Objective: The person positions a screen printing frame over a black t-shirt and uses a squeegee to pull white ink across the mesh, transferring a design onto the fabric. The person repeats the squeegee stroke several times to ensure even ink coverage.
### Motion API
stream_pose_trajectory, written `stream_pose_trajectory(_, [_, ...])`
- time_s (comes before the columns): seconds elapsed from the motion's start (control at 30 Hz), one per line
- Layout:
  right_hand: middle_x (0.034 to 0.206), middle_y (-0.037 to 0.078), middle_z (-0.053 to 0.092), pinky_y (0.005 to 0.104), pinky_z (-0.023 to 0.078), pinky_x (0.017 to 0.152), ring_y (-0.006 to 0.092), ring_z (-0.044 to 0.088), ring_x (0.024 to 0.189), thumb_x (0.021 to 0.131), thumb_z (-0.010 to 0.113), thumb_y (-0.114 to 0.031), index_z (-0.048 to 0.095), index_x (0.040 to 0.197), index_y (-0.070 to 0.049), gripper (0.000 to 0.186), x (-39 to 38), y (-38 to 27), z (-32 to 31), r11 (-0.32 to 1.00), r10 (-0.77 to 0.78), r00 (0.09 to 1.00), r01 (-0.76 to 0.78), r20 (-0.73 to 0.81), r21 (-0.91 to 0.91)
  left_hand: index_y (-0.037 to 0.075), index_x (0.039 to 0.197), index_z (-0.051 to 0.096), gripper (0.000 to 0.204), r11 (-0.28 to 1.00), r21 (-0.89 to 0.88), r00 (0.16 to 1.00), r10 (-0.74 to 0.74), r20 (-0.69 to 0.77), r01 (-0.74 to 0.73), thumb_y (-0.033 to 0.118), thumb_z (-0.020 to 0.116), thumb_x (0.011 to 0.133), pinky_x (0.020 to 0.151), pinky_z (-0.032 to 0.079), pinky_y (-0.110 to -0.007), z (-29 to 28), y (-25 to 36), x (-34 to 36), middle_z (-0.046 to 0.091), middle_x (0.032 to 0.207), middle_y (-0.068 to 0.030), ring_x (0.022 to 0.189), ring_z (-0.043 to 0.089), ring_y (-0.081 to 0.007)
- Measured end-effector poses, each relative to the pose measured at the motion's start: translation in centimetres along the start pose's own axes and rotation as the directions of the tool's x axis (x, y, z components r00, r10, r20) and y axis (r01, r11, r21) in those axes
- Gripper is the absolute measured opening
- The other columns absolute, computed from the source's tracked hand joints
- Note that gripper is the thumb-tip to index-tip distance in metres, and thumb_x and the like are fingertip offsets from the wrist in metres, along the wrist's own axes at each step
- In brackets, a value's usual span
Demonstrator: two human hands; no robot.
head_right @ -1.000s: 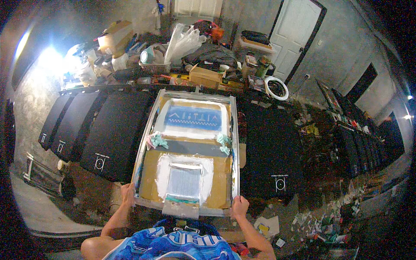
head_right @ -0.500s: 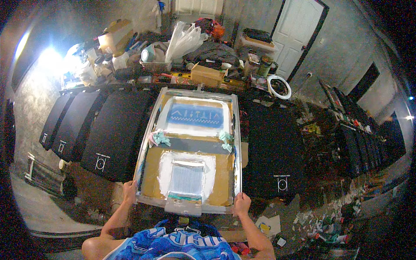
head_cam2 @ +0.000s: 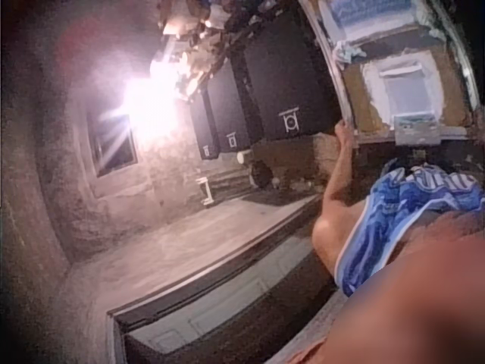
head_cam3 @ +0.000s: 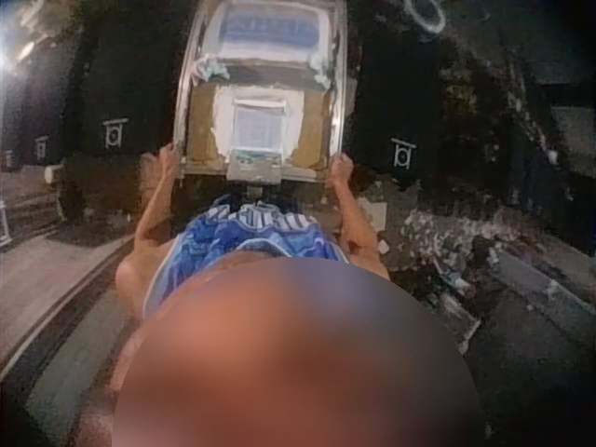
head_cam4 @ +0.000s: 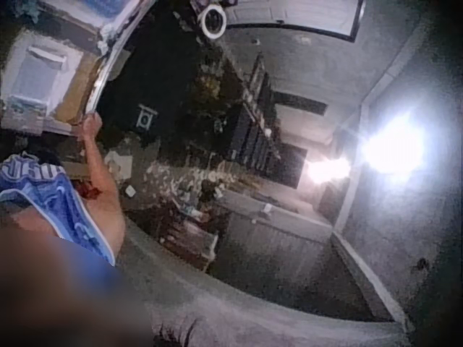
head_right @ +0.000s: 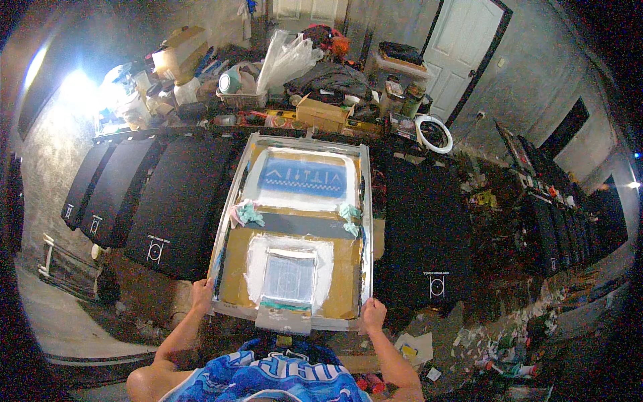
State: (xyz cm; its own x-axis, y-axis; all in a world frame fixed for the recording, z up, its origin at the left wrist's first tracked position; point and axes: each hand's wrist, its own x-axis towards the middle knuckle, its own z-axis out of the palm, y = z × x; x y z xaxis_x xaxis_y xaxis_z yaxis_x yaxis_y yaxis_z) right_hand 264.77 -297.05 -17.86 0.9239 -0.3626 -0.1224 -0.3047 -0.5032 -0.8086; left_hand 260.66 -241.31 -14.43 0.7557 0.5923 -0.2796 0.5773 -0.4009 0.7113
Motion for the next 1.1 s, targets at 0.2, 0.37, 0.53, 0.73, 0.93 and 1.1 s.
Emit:
stream_pose_trajectory(0.2, [0.069, 0.019, 0.063, 0.0485, 0.047, 0.069, 0.0360, 0.062, 0.067, 0.097, 0.051, -0.024, 0.062, 0.073, 0.003, 0.038, -0.3, -0.8, -1.6, 0.982, 0.042, 0.997, -0.030, 0.060, -0.187, -0.007, 0.096, 0.067, 0.041, 0.972, 0.233, 1.000, 0.004, -0.019, 0.000, 0.033, 0.060, 0.097, 0.074, 0.050, -0.048, 0.4, 0.2, -1.6, 0.068, 0.085, -0.0249, 0.084, 0.067, -0.0398])
stream_pose_trajectory(0.37, [0.098, 0.023, 0.066, 0.0528, 0.049, 0.082, 0.0425, 0.062, 0.089, 0.094, 0.059, -0.019, 0.066, 0.098, 0.000, 0.021, -1.0, -6.0, -1.2, 0.805, -0.401, 0.916, 0.337, -0.029, -0.488, -0.003, 0.103, 0.066, 0.026, 0.990, 0.081, 0.981, 0.126, -0.149, -0.115, 0.022, 0.064, 0.095, 0.083, 0.050, -0.047, 0.8, 0.5, -2.8, 0.069, 0.093, -0.0217, 0.093, 0.065, -0.0418])
stream_pose_trajectory(0.53, [0.116, 0.023, 0.061, 0.0477, 0.047, 0.097, 0.0439, 0.055, 0.115, 0.078, 0.078, -0.022, 0.060, 0.119, -0.002, 0.049, -7.9, -11.9, 2.6, 0.767, -0.578, 0.641, 0.637, 0.506, 0.069, 0.003, 0.109, 0.064, 0.031, 0.759, 0.109, 0.723, 0.647, -0.243, -0.642, 0.011, 0.072, 0.081, 0.098, 0.043, -0.048, 0.3, 0.7, -5.1, 0.064, 0.112, -0.0168, 0.112, 0.057, -0.0396])
stream_pose_trajectory(0.73, [0.116, 0.021, 0.063, 0.0457, 0.052, 0.093, 0.0398, 0.060, 0.109, 0.069, 0.076, -0.018, 0.065, 0.115, -0.004, 0.049, -11.2, -14.4, 3.8, 0.450, -0.595, 0.227, 0.889, 0.771, 0.086, 0.008, 0.109, 0.064, 0.047, 0.447, -0.153, 0.342, 0.827, 0.446, -0.881, 0.013, 0.071, 0.063, 0.103, 0.040, -0.049, 1.5, 4.1, -11.5, 0.062, 0.116, -0.0144, 0.113, 0.056, -0.0366])
stream_pose_trajectory(0.93, [0.108, 0.019, 0.067, 0.0472, 0.052, 0.091, 0.0389, 0.063, 0.102, 0.069, 0.068, -0.012, 0.067, 0.107, -0.003, 0.039, -9.1, -15.6, 6.0, 0.549, -0.561, 0.432, 0.833, 0.707, -0.073, 0.008, 0.093, 0.067, 0.031, 0.415, 0.039, 0.380, 0.787, 0.485, -0.909, 0.007, 0.068, 0.062, 0.086, 0.045, -0.046, 5.1, 8.1, -9.4, 0.062, 0.096, -0.0102, 0.098, 0.059, -0.0322])
stream_pose_trajectory(1.1, [0.089, 0.019, 0.067, 0.0490, 0.052, 0.080, 0.0403, 0.064, 0.091, 0.065, 0.063, -0.004, 0.067, 0.086, -0.004, 0.021, -4.2, -18.2, 7.4, 0.590, -0.656, 0.536, 0.803, 0.531, -0.082, 0.007, 0.083, 0.066, 0.024, 0.390, 0.056, 0.389, 0.878, 0.278, -0.919, 0.004, 0.066, 0.060, 0.081, 0.045, -0.047, 7.6, 11.6, -4.5, 0.062, 0.088, -0.0104, 0.094, 0.059, -0.0335])
